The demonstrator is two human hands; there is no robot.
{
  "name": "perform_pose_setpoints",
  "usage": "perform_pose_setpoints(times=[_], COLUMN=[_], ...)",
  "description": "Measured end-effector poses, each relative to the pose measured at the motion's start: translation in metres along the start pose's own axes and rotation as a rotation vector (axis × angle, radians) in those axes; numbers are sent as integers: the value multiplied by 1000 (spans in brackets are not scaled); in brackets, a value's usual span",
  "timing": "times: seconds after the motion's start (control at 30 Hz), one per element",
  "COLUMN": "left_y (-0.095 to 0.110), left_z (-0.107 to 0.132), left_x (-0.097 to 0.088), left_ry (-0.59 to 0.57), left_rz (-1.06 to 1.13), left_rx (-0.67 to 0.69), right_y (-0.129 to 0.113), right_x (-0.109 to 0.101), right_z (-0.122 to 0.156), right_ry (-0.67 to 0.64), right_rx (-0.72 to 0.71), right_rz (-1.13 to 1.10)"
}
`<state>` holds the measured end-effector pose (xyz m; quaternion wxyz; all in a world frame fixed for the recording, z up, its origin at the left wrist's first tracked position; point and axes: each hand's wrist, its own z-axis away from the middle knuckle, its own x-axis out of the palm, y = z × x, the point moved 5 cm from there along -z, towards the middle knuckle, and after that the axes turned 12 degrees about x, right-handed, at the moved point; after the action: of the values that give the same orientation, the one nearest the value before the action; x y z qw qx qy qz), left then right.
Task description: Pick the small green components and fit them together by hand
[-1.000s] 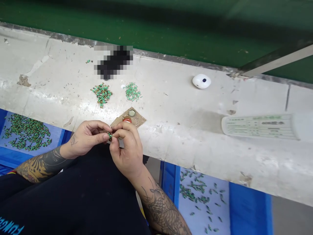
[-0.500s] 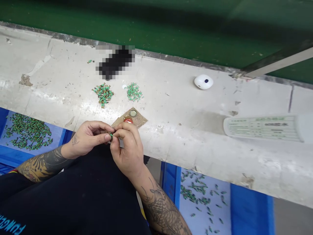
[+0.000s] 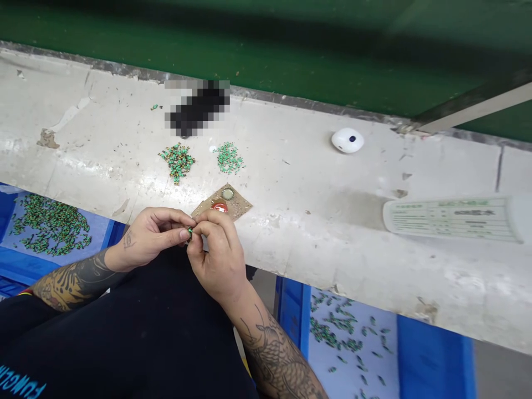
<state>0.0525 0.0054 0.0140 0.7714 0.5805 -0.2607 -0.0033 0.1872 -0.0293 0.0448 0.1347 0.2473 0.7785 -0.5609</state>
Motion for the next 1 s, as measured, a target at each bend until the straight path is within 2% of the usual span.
perform_pose_setpoints(times=[0.43, 0.77, 1.0], left_y=[17, 26, 24], left_z=[3, 4, 2], left_x=[7, 14, 17], left_ry=[-16, 20, 49], left_rz=[-158, -268, -258], left_rx=[93, 102, 95], right_y=[-14, -12, -9], right_x=[-8, -11, -16], right_z=[5, 9, 10], right_ry=[55, 21, 23], right_rx=[-238, -339, -346], right_rz=[197, 274, 268])
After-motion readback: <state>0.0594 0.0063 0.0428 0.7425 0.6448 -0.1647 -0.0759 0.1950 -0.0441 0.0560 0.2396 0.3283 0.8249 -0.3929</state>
